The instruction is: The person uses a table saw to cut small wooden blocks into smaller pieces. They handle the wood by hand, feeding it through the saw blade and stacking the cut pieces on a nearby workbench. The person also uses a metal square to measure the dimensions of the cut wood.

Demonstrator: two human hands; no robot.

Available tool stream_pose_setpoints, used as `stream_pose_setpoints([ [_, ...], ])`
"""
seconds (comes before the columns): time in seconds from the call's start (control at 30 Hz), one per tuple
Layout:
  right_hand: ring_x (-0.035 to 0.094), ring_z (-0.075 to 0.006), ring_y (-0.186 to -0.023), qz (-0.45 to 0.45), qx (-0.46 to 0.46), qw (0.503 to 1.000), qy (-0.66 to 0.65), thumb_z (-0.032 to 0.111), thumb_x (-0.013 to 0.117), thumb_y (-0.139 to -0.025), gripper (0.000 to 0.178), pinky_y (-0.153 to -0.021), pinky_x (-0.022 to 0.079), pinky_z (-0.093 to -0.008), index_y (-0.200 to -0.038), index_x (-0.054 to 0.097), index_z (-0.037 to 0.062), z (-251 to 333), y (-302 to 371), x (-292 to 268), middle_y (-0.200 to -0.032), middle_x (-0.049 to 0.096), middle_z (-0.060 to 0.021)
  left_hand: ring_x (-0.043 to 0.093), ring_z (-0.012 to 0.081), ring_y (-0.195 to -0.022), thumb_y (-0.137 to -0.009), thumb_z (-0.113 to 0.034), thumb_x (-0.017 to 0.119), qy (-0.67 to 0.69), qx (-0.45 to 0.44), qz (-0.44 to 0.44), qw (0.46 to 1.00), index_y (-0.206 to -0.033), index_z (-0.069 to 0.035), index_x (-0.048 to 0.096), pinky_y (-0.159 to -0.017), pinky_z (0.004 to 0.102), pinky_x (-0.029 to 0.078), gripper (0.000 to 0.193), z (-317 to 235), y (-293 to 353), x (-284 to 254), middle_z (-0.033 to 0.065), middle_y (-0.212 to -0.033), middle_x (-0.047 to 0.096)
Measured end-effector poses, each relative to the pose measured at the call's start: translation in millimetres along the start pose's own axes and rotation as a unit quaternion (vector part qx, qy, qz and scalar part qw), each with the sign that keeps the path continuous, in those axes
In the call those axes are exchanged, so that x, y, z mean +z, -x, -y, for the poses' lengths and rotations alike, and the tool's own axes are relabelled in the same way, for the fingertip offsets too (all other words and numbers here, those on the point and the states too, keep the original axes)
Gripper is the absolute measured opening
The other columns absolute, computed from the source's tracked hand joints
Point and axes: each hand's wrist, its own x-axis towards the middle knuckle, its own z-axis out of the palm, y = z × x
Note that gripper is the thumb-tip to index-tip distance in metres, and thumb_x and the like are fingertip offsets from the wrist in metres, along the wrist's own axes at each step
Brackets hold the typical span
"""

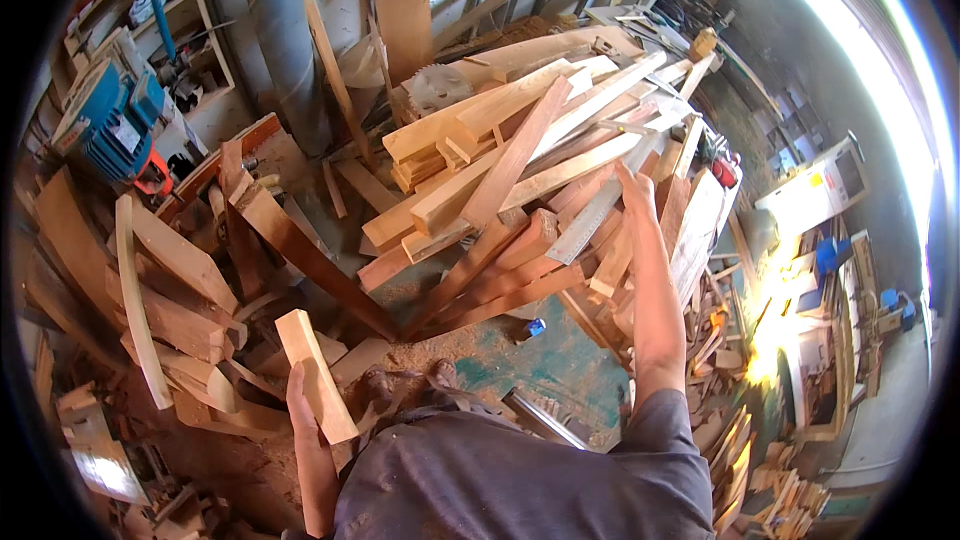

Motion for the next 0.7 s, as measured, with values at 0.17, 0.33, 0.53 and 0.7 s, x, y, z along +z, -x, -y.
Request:
stream_pose_setpoints([
  [0.17, 0.072, -0.0364, -0.097, -0.02, -0.055, 0.89, 0.451, 0.037, 0.07, -0.093, 0.052, -0.087, 0.054, -0.0443, -0.114, 0.066, -0.0103, 28, 18, -8, -0.103, 0.071, -0.0297, 0.066, 0.0189, -0.069, -0.098, -0.045, 0.061, 0.049, 0.003, -0.026, 0.998, -0.119, -0.007, 0.064, -0.06, 0.0298, 0.054, 0.043, -8, 33, 37, 0.0092, -0.084, 0.069],
  [0.33, 0.069, -0.0306, -0.09, 0.019, -0.284, 0.926, 0.248, 0.021, 0.071, -0.092, 0.04, -0.085, 0.054, -0.0388, -0.12, 0.065, -0.0068, 50, 118, 28, -0.105, 0.072, -0.0188, 0.069, 0.016, -0.078, -0.102, -0.029, 0.059, 0.038, 0.1, -0.046, 0.993, -0.121, -0.005, 0.064, -0.066, 0.0286, 0.056, 0.031, 38, -5, -23, 0.0055, -0.095, 0.069],
  [0.53, 0.056, -0.0096, -0.064, 0.361, -0.028, 0.932, -0.021, 0.017, 0.064, -0.1, 0.03, -0.055, 0.046, -0.0226, -0.123, 0.064, -0.0025, 33, 332, 148, -0.089, 0.067, -0.0077, 0.063, 0.0142, -0.102, -0.09, -0.024, 0.079, -0.029, 0.106, 0.102, 0.989, -0.136, -0.004, 0.056, -0.086, 0.0335, 0.054, 0.055, -28, 29, -1, 0.0049, -0.113, 0.067],
  [0.7, 0.063, -0.0164, -0.087, 0.631, 0.115, 0.758, -0.121, 0.046, 0.077, -0.09, 0.072, -0.072, 0.052, -0.0292, -0.135, 0.057, -0.006, 33, 465, 229, -0.114, 0.065, -0.012, 0.058, 0.0131, -0.112, -0.086, -0.027, 0.083, -0.016, 0.238, 0.154, 0.959, -0.135, 0.0, 0.057, -0.097, 0.0317, 0.049, 0.062, -59, 47, -29, 0.0053, -0.121, 0.065],
])
